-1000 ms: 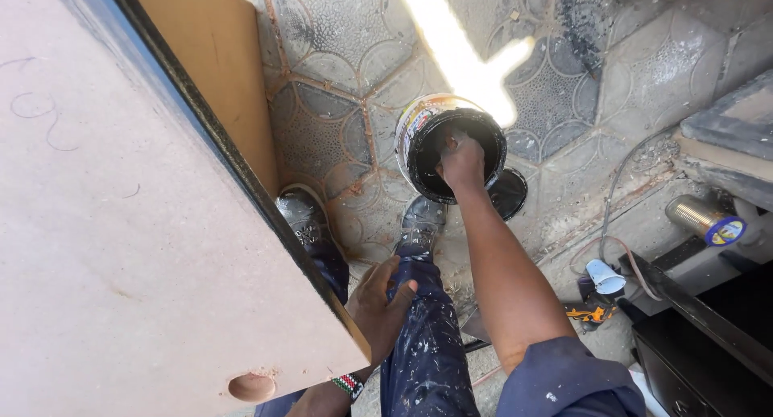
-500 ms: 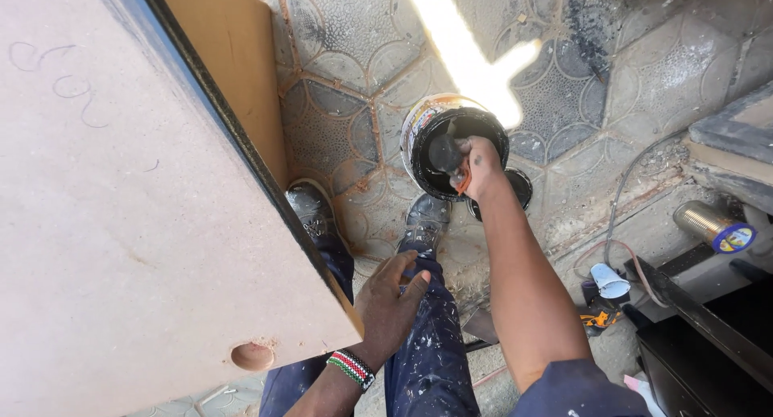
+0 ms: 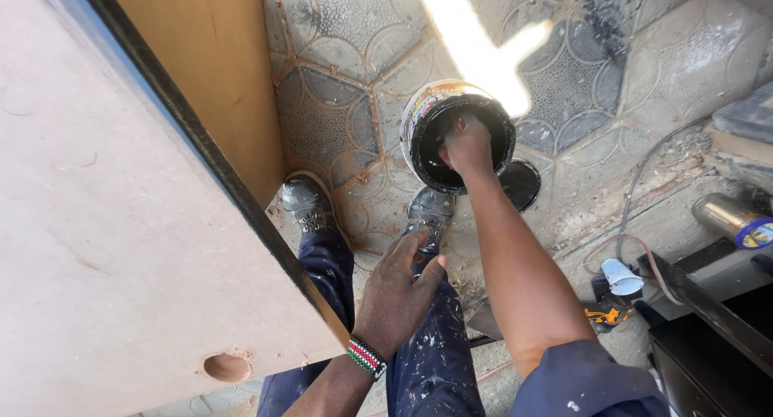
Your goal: The person dips a brush into a can of black paint and applies it to the edges of a light-colored wooden board. They repeatedly dip the brush to reload paint and continue coating the board's perimeter while holding it steady with their other hand.
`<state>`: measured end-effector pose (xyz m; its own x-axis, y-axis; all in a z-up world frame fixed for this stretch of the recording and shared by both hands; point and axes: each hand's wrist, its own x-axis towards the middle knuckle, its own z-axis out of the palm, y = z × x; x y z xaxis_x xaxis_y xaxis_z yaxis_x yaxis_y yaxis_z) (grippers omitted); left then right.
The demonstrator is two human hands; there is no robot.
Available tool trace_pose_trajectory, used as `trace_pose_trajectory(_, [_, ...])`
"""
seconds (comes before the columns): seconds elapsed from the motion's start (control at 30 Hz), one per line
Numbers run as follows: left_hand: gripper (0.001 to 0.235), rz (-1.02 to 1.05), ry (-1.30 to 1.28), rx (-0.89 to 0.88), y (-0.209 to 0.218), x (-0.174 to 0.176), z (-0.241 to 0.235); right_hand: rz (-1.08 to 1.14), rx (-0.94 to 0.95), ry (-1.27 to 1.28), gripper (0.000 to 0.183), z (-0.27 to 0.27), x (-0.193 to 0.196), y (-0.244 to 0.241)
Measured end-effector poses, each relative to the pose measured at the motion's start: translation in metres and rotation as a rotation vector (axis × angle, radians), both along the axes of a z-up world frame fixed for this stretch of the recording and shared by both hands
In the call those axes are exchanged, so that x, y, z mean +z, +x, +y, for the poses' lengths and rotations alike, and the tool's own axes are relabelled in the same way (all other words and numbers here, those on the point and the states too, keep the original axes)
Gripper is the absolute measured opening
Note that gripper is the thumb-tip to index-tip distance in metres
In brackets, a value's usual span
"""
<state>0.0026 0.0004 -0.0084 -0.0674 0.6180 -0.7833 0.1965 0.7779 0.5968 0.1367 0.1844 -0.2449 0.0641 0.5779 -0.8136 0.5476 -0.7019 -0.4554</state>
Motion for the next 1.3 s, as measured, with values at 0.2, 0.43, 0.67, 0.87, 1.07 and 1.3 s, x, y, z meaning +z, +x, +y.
trace_pose_trajectory(0.2, [0.065,0.009,-0.001,0.001,-0.001,-0.004,-0.001,-0.019,0.123,0.027,0.013,-0.004,-0.022,0.010])
trace_pose_trajectory(0.43, [0.060,0.018,-0.002,0.018,-0.003,0.003,-0.006,0.003,-0.273,-0.318,0.012,0.009,0.001,0.012])
trace_pose_trajectory(0.67, [0.060,0.029,-0.046,0.023,-0.004,0.007,-0.003,0.179,-0.308,-0.419,0.015,-0.015,-0.020,0.054])
trace_pose_trajectory(0.87, [0.056,0.065,0.003,0.041,0.000,0.003,-0.013,0.032,-0.049,-0.496,0.042,0.005,0.000,0.034])
trace_pose_trajectory(1.07, [0.052,0.107,0.022,0.035,-0.001,0.004,-0.017,0.003,0.106,-0.555,0.018,0.027,0.015,0.030])
trace_pose_trajectory(1.3, [0.050,0.194,0.022,0.040,0.007,0.005,-0.015,-0.075,0.276,-0.347,0.014,0.007,0.067,-0.013])
